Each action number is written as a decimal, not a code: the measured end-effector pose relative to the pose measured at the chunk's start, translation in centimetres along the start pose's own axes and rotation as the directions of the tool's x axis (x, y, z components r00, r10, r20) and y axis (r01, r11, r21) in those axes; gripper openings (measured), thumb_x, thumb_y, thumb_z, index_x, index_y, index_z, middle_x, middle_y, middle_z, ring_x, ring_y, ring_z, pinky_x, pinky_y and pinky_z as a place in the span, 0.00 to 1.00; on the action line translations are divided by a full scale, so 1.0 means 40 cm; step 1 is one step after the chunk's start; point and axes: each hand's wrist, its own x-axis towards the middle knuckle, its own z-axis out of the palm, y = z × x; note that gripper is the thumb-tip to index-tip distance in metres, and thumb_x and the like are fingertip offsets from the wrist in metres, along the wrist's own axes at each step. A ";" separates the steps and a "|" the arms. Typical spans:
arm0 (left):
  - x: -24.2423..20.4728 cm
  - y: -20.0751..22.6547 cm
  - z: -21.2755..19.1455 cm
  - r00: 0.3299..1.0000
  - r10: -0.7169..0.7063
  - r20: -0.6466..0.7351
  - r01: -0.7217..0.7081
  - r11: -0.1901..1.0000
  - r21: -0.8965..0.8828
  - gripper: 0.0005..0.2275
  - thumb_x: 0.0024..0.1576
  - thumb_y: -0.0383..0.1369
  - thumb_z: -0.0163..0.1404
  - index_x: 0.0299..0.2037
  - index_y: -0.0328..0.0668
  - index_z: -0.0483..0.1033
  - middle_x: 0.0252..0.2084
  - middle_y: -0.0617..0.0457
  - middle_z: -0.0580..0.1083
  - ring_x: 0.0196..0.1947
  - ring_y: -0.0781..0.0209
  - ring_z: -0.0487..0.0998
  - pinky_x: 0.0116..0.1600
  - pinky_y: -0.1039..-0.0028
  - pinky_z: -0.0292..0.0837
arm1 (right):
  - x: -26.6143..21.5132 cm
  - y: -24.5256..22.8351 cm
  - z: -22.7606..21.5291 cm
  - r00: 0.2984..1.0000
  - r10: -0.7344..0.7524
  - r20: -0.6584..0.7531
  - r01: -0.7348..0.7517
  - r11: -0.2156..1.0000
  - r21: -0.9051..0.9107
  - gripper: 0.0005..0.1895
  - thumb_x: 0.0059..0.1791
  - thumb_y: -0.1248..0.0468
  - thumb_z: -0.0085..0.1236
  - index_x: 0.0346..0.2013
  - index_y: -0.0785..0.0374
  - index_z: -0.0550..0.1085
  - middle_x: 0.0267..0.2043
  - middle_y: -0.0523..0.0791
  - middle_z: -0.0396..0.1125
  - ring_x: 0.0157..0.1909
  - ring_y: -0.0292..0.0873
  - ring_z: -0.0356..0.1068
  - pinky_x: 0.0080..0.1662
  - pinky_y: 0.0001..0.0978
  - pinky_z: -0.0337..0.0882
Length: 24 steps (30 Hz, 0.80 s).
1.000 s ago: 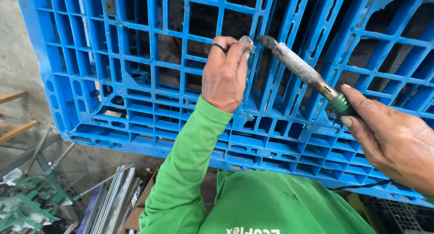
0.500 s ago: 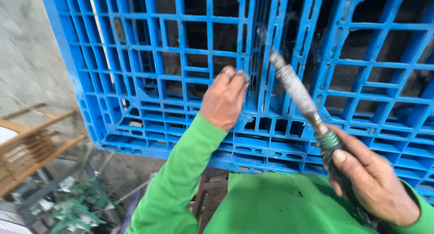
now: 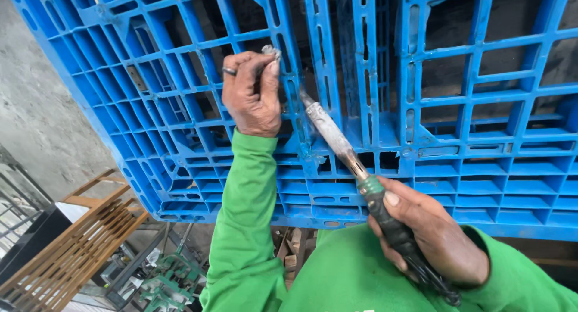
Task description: The person uses a soldering iron to melt and fuse small blue plastic pieces onto a damaged blue plastic crate. They repeatedly apply heat to the crate's grid structure, pressing the plastic pieces into place to repair or reinforce the crate.
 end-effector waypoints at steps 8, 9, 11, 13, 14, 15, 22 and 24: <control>-0.011 -0.031 -0.006 0.995 -0.097 0.016 0.098 0.987 -0.125 0.04 0.63 0.27 0.58 0.45 0.36 0.80 0.45 0.52 0.72 0.41 0.66 0.77 0.45 0.77 0.78 | 0.032 -0.086 0.074 0.983 0.137 -0.119 -0.136 0.990 0.023 0.21 0.55 0.52 0.39 0.55 0.64 0.62 0.29 0.49 0.66 0.12 0.39 0.60 0.10 0.31 0.60; -0.011 -0.033 -0.005 0.996 -0.084 0.014 0.085 0.990 -0.109 0.04 0.63 0.27 0.58 0.44 0.36 0.80 0.45 0.52 0.72 0.42 0.66 0.77 0.45 0.78 0.78 | 0.035 -0.091 0.085 0.960 0.187 -0.210 -0.188 0.982 0.014 0.20 0.53 0.51 0.38 0.49 0.65 0.63 0.27 0.50 0.65 0.10 0.40 0.59 0.09 0.32 0.59; -0.010 -0.037 -0.005 0.996 -0.084 0.017 0.085 0.989 -0.122 0.04 0.63 0.27 0.58 0.45 0.36 0.80 0.45 0.52 0.72 0.42 0.66 0.78 0.46 0.77 0.79 | 0.042 -0.097 0.102 0.979 0.152 -0.134 -0.150 0.988 0.026 0.19 0.55 0.51 0.36 0.46 0.64 0.63 0.26 0.49 0.63 0.10 0.39 0.59 0.09 0.31 0.60; -0.009 -0.038 -0.008 0.996 -0.083 0.021 0.085 0.988 -0.129 0.04 0.63 0.27 0.58 0.45 0.36 0.80 0.45 0.52 0.72 0.43 0.65 0.78 0.46 0.77 0.79 | 0.049 -0.099 0.114 0.988 0.132 -0.085 -0.128 0.991 0.043 0.18 0.56 0.51 0.35 0.44 0.64 0.62 0.25 0.49 0.62 0.10 0.38 0.59 0.09 0.30 0.61; -0.009 -0.037 -0.009 0.996 -0.084 0.021 0.086 0.988 -0.128 0.04 0.63 0.27 0.58 0.45 0.36 0.80 0.45 0.52 0.72 0.42 0.65 0.78 0.46 0.77 0.79 | 0.051 -0.098 0.119 0.989 0.130 -0.073 -0.126 0.991 0.052 0.18 0.57 0.50 0.35 0.44 0.64 0.62 0.25 0.49 0.62 0.11 0.38 0.59 0.10 0.31 0.61; -0.006 -0.037 -0.007 0.996 -0.081 0.022 0.083 0.988 -0.130 0.04 0.63 0.27 0.58 0.44 0.37 0.80 0.45 0.52 0.72 0.42 0.65 0.78 0.46 0.77 0.80 | 0.051 -0.098 0.122 0.990 0.124 -0.062 -0.120 0.991 0.061 0.18 0.57 0.50 0.34 0.44 0.63 0.61 0.25 0.49 0.62 0.11 0.39 0.60 0.10 0.31 0.61; -0.007 -0.018 -0.021 0.999 -0.044 0.010 0.045 0.993 -0.107 0.03 0.64 0.26 0.58 0.45 0.35 0.79 0.44 0.53 0.71 0.38 0.66 0.76 0.42 0.78 0.76 | 0.049 -0.076 0.145 0.977 0.146 -0.154 -0.138 0.988 0.063 0.15 0.55 0.52 0.35 0.47 0.58 0.63 0.28 0.48 0.62 0.12 0.39 0.60 0.09 0.32 0.60; 0.008 -0.011 -0.021 0.999 -0.043 0.002 0.043 0.989 -0.140 0.03 0.63 0.25 0.58 0.44 0.36 0.79 0.44 0.53 0.71 0.37 0.67 0.75 0.41 0.78 0.76 | 0.047 -0.067 0.148 0.977 0.123 -0.176 -0.116 0.992 0.049 0.15 0.55 0.52 0.35 0.47 0.58 0.63 0.29 0.48 0.62 0.13 0.38 0.60 0.10 0.31 0.60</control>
